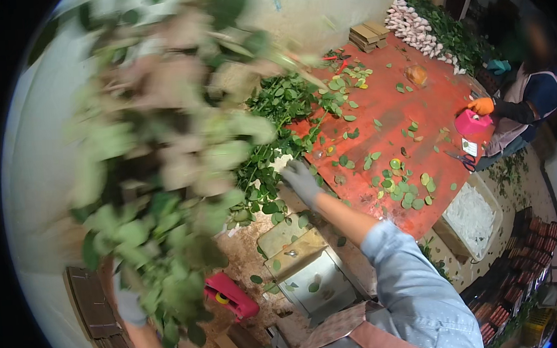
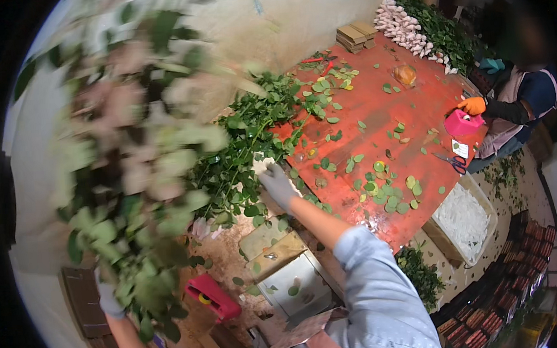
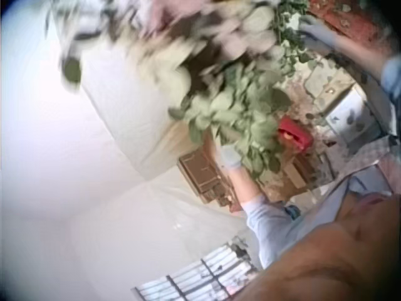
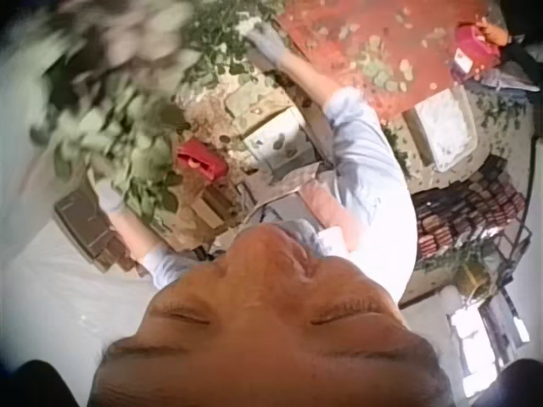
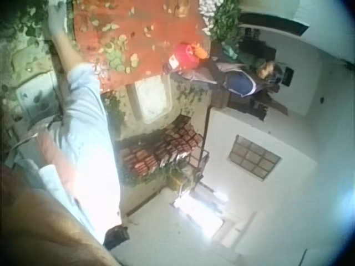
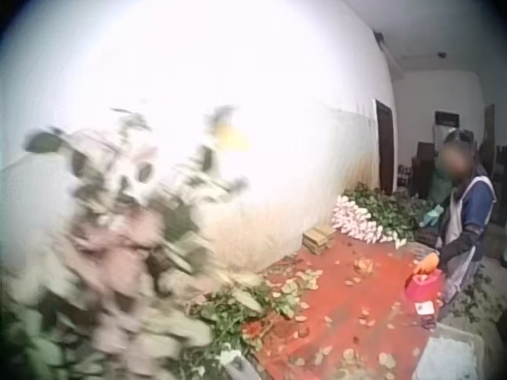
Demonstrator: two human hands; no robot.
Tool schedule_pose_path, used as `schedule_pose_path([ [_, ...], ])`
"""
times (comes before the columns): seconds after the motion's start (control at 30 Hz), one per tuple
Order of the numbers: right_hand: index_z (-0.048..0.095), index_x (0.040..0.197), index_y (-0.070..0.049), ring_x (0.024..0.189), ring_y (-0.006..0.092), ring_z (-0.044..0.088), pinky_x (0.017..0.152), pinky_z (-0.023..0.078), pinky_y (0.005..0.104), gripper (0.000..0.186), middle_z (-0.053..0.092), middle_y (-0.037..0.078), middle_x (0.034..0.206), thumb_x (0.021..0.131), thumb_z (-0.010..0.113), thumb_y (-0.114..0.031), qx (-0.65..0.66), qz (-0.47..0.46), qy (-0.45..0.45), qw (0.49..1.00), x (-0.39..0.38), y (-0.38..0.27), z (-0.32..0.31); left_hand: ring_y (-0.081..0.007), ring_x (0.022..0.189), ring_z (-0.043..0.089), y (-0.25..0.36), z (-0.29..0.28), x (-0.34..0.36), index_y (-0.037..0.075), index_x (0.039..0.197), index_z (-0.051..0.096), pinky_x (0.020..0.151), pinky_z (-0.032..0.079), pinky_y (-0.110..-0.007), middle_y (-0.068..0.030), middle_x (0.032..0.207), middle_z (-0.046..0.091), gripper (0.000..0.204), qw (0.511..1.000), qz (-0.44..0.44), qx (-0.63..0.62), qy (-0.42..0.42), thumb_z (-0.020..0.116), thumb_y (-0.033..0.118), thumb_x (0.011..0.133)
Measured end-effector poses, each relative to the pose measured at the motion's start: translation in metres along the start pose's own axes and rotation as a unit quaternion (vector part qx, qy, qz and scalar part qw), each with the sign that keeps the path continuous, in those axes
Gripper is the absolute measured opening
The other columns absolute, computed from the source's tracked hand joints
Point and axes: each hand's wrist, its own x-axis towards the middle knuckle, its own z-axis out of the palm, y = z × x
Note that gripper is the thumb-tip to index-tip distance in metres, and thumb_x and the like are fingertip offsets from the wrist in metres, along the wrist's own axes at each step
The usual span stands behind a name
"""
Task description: The person arranges pink flower buds and green leaves into a gray tray, then covers them with a cardboard sheet and wraps the tray in clear plastic film. The person repeats this process with additional trays, stacking the finished packages on the floor.
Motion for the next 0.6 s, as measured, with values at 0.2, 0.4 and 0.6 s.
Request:
schedule_pose_path([
  [0.2,0.062,0.127,0.003,0.088,0.0159,0.067,0.077,0.055,0.0307,0.041,0.071,0.01,0.102,0.097,0.065,-0.025,0.006,0.053,0.177,0.983,-0.162,0.052,-0.138,-0.0409,0.131,0.056,0.023,0.26,0.066,0.003,0.155,0.04,0.112,0.044,-0.044,-0.0252,0.145,0.055,0.098,0.868,0.136,0.404,-0.254,0.087,0.021,0.07],
  [0.4,0.063,0.12,0.006,0.079,0.0147,0.066,0.07,0.054,0.0291,0.032,0.071,0.011,0.096,0.097,0.063,-0.016,0.03,0.059,0.234,0.97,-0.238,0.077,-0.177,-0.0385,0.14,0.044,-0.046,0.345,0.025,0.006,0.157,0.035,0.118,0.032,-0.051,-0.0211,0.152,0.048,0.097,0.803,0.219,0.47,-0.294,0.082,0.039,0.079],
  [0.6,0.064,0.12,0.006,0.087,0.0172,0.068,0.08,0.056,0.0317,0.037,0.072,0.013,0.099,0.097,0.063,-0.023,-0.105,0.055,0.166,0.979,-0.262,0.088,-0.173,-0.0386,0.122,0.06,-0.025,0.293,-0.05,0.003,0.143,0.055,0.105,0.049,-0.045,-0.0224,0.135,0.061,0.069,0.867,0.217,0.321,-0.313,0.08,0.024,0.082],
])
